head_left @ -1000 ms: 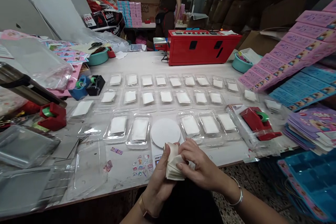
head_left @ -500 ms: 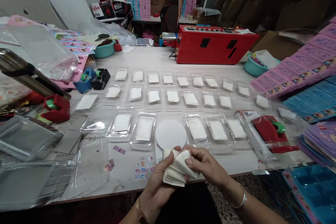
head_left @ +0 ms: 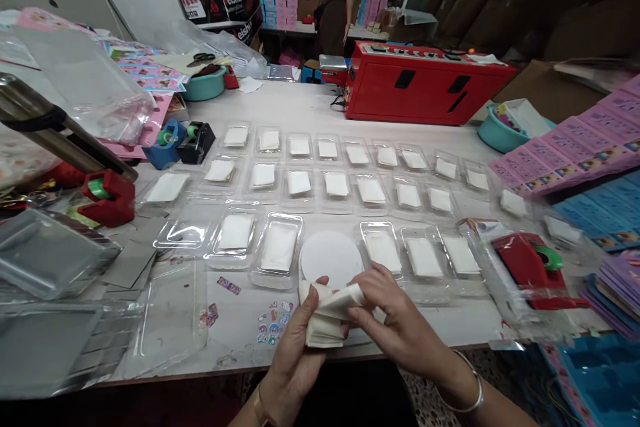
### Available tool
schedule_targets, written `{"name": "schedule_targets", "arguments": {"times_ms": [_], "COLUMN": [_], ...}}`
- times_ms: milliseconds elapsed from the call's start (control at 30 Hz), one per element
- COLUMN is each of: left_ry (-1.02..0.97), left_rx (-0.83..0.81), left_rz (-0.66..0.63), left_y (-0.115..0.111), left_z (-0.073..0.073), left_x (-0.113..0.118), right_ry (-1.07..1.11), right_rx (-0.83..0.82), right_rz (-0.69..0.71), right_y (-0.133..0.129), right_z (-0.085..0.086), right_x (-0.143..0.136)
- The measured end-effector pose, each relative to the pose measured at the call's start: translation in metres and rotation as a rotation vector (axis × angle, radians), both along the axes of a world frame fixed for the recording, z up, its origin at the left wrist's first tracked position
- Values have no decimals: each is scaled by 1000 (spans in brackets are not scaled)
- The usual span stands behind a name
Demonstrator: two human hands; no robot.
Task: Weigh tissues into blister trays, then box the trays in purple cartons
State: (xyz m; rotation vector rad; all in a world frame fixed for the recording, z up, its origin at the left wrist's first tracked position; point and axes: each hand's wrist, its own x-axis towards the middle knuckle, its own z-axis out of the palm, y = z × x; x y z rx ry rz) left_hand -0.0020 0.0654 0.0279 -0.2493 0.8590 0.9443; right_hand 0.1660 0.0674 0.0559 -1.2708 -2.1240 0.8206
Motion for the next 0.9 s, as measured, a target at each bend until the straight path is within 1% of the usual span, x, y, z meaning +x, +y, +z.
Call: {"name": "schedule_targets", "arguments": {"times_ms": [67,133,200,267,333,400,500,567,633,767,833,900], "left_ry": [66,104,118,103,42,-40,-120,-140,-137,-94,-83,-73], "left_rx": [-28,-43,-38,-12,51,134,253,296,306,272,256,249], "left_rz": [45,97,121,123,100,59,-15,-73,-124,-154,-153,-153], "left_y": [2,3,4,3,4,6,14,20,24,29,31,33], "left_z": [-1,-3,-6,-10,-14,-18,-22,-24,-25,-27,-27,-27], "left_x": [-10,-22,-34,-45,-51,-54,-51,-48,-45,-40,-38,-36], "right_ry": [46,44,-39,-187,-361,-497,-575,-578,-576,-556,-514,-457], "right_rx": [-38,18,180,414,613,718,731,720,704,623,571,540], "right_rz": [-25,-88,-159,-181,-140,-67,0,-3,-22,-61,-67,-70], "right_y": [15,31,46,58,64,63,54,47,42,37,36,36], "right_z": [3,2,-4,-16,-31,-47,-66,-75,-80,-82,-80,-74], "right_x": [6,10,10,6,1,-5,-8,-8,-9,-12,-12,-9]}}
